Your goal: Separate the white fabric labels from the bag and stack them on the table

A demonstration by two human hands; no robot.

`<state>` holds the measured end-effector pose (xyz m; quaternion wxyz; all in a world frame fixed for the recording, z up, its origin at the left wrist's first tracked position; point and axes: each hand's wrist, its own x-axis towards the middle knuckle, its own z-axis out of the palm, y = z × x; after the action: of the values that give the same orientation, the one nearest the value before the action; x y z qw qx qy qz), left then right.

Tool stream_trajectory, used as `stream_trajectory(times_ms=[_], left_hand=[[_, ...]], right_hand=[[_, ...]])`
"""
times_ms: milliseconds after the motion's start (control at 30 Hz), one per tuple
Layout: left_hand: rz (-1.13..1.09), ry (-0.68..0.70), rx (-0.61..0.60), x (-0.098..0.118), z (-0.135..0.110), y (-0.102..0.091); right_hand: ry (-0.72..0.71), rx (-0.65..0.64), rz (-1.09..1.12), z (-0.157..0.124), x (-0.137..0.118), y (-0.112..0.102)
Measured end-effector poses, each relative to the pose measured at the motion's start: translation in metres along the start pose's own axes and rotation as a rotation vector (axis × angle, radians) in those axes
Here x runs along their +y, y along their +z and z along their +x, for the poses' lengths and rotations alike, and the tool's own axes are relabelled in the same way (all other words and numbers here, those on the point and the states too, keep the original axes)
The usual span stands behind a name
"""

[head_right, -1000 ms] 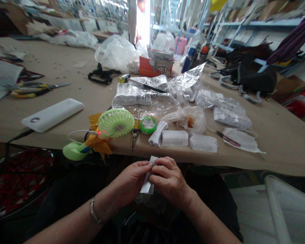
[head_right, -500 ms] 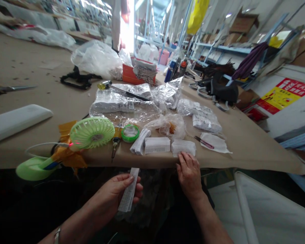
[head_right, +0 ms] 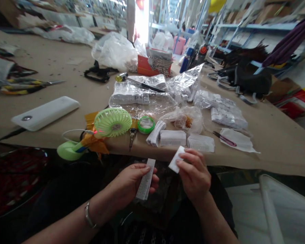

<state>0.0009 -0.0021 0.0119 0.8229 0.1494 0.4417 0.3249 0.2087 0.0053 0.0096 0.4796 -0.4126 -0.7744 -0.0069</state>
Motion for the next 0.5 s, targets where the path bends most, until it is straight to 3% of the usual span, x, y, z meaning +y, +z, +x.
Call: stream_trajectory(times_ms=[100,233,500], left_hand=[[-0.065,0.061,-0.07,0.001,-0.002,0.001],[-0.179,0.139,-0.068,0.003,-0.005,-0.003],[-0.248,0.13,-0.048,0.0,-0.005,-0.008]], right_hand=[[-0.189,-0.175,0.139,0.002,-0.028,0.028],[-0.291,-0.286,0.176,-0.002,-0.035,0.053],[-0.335,-0.402,0.213,-0.002,-0.032,0.053]])
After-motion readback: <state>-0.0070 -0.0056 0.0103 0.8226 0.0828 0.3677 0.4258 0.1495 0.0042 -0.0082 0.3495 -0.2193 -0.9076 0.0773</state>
